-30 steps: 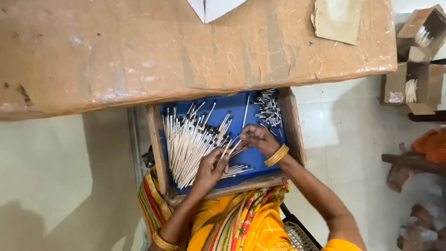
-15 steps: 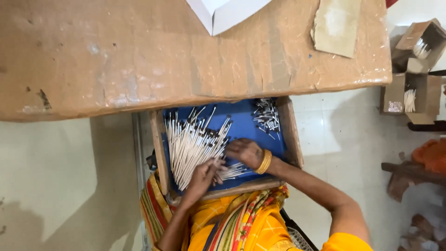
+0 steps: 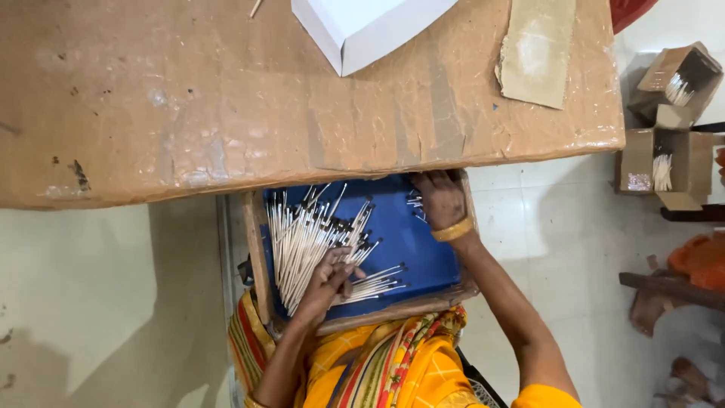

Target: Sorting and bundling small sticks into groups at a manufacturing workbench.

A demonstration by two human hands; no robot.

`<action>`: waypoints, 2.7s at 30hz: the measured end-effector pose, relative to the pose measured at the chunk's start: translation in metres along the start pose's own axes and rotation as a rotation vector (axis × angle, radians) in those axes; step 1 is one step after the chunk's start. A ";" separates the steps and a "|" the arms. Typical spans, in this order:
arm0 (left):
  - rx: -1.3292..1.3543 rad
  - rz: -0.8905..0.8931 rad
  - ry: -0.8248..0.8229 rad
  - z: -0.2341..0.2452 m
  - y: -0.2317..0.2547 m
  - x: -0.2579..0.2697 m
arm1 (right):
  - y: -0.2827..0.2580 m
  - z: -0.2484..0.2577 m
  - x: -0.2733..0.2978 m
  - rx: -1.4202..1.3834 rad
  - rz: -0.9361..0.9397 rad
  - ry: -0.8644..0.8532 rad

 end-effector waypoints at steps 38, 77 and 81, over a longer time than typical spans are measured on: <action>-0.344 -0.674 -0.080 -0.110 0.089 -0.022 | -0.073 0.091 -0.043 -1.702 -0.025 0.386; -1.007 -0.402 0.931 0.201 0.553 -0.343 | 0.167 0.122 -0.504 -0.039 -0.100 -0.252; -0.967 -0.432 0.842 0.176 0.541 -0.317 | 0.181 0.069 -0.534 0.107 -0.075 -0.592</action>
Point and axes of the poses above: each hand's wrist, its own x-axis away from the middle knuckle, its own z-axis out of the back of the hand, y = z × x, the point moved 7 cm from there along -x, towards the middle knuckle, and after that the axes turned 13 degrees about -y, right-handed, at the moved point
